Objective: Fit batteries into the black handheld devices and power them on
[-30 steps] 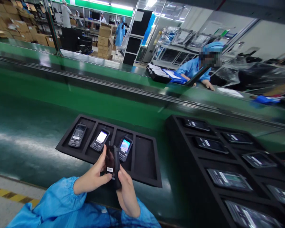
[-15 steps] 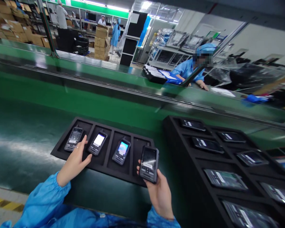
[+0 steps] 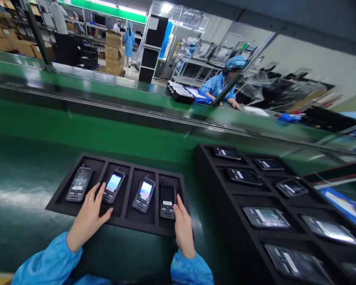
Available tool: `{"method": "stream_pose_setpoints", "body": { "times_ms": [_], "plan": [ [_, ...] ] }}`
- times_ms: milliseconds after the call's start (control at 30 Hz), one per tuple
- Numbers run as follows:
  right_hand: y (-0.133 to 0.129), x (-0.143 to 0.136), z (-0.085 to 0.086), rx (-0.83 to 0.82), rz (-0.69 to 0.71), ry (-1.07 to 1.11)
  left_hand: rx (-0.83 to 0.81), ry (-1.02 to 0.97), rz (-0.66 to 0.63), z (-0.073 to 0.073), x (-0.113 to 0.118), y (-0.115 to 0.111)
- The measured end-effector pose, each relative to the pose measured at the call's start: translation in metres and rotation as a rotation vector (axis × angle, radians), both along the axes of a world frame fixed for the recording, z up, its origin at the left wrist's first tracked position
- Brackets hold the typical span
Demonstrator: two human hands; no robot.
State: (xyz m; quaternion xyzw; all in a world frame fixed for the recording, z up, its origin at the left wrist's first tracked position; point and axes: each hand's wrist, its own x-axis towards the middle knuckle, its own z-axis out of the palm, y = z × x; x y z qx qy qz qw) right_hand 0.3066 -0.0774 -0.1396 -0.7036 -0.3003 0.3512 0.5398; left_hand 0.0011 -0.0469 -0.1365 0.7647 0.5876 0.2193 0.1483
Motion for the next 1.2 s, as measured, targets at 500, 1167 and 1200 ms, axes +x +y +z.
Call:
{"method": "stream_pose_setpoints", "body": {
  "times_ms": [500,1167,1200],
  "plan": [
    [0.005,0.006,-0.017,-0.061,0.144,-0.657,-0.05,-0.109,0.035,-0.009,-0.002,0.004],
    [0.009,0.013,-0.024,-0.095,0.181,-0.813,0.099,-0.037,0.035,0.001,0.016,-0.005],
    [0.008,0.013,-0.025,-0.103,0.192,-0.807,0.107,-0.024,0.008,0.002,0.018,-0.007]
  ]
}}
